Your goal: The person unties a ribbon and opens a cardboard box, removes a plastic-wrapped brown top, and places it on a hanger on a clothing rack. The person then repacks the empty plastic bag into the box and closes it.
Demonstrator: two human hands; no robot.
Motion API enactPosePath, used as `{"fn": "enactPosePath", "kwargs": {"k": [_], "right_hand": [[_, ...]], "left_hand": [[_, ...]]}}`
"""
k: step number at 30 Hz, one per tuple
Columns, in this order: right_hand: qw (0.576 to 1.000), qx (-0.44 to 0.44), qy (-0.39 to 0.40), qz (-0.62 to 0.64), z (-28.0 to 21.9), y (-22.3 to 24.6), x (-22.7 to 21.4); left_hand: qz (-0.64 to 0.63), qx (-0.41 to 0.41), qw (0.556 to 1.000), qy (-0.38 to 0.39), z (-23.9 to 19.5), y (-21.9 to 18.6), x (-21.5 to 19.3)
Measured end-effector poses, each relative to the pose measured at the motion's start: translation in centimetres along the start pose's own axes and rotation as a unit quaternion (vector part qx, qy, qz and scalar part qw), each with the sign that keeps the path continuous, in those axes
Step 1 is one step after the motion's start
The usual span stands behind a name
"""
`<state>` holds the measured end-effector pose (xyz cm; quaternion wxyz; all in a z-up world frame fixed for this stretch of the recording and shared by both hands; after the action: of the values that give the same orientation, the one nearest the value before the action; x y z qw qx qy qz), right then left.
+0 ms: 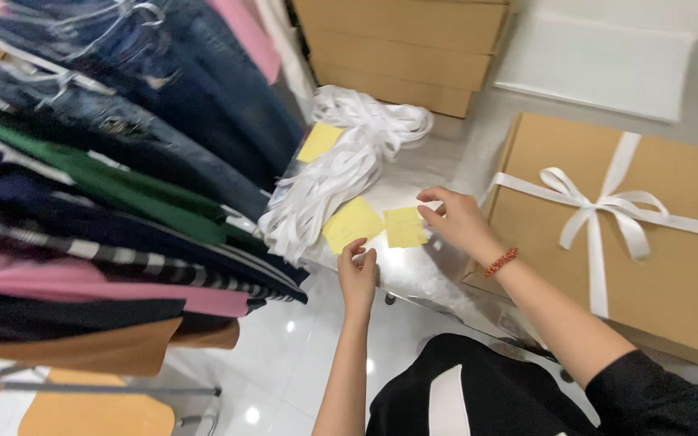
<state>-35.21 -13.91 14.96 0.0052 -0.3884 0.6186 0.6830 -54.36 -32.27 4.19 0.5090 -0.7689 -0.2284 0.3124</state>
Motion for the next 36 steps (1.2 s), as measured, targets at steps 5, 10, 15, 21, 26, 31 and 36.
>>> {"fn": "enactPosePath", "kwargs": {"k": [5, 10, 15, 21, 26, 31, 36], "right_hand": [[0.963, -0.006, -0.264, -0.055, -8.4, -6.0, -16.0], [0.907, 0.090, -0.403, -0.078, -17.3, -17.0, -24.7], [0.910, 0.188, -0.368, -0.024, -19.2, -22.9, -22.3], [0.906, 0.205, -0.347, -0.129, -18.0, -19.4, -22.2], [0.895, 0.188, -0.403, 0.034, -19.4, -22.6, -23.3], [0.833, 0.196, -0.485, 0.180, -23.4, -22.8, -25.7], [0.773, 0.151, -0.541, 0.296, -27.7, -22.8, -27.6]], "left_hand": [[0.085, 0.166, 0.970, 0.155, -4.5, -10.7, 12.2], [0.195, 0.276, 0.898, 0.282, -10.0, -13.8, 24.6], [0.289, 0.279, 0.866, 0.299, -13.3, -16.5, 30.1], [0.258, 0.251, 0.891, 0.277, -11.1, -13.1, 32.2], [0.164, 0.234, 0.907, 0.310, -9.7, -12.8, 30.7], [0.068, 0.181, 0.933, 0.304, -8.1, -13.6, 26.8], [-0.032, 0.158, 0.961, 0.223, -6.9, -15.2, 21.5]]}}
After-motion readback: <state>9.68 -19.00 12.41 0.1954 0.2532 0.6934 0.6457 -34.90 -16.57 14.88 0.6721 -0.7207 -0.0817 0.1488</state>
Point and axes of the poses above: each hand's wrist, its own z-axis towards the middle knuckle, its own x-axis out of the palm, y = z × x, the point moved 10 cm from there along z, towards the middle knuckle, and after that the axes turned 1 degree about -x, right-handed, at the moved point
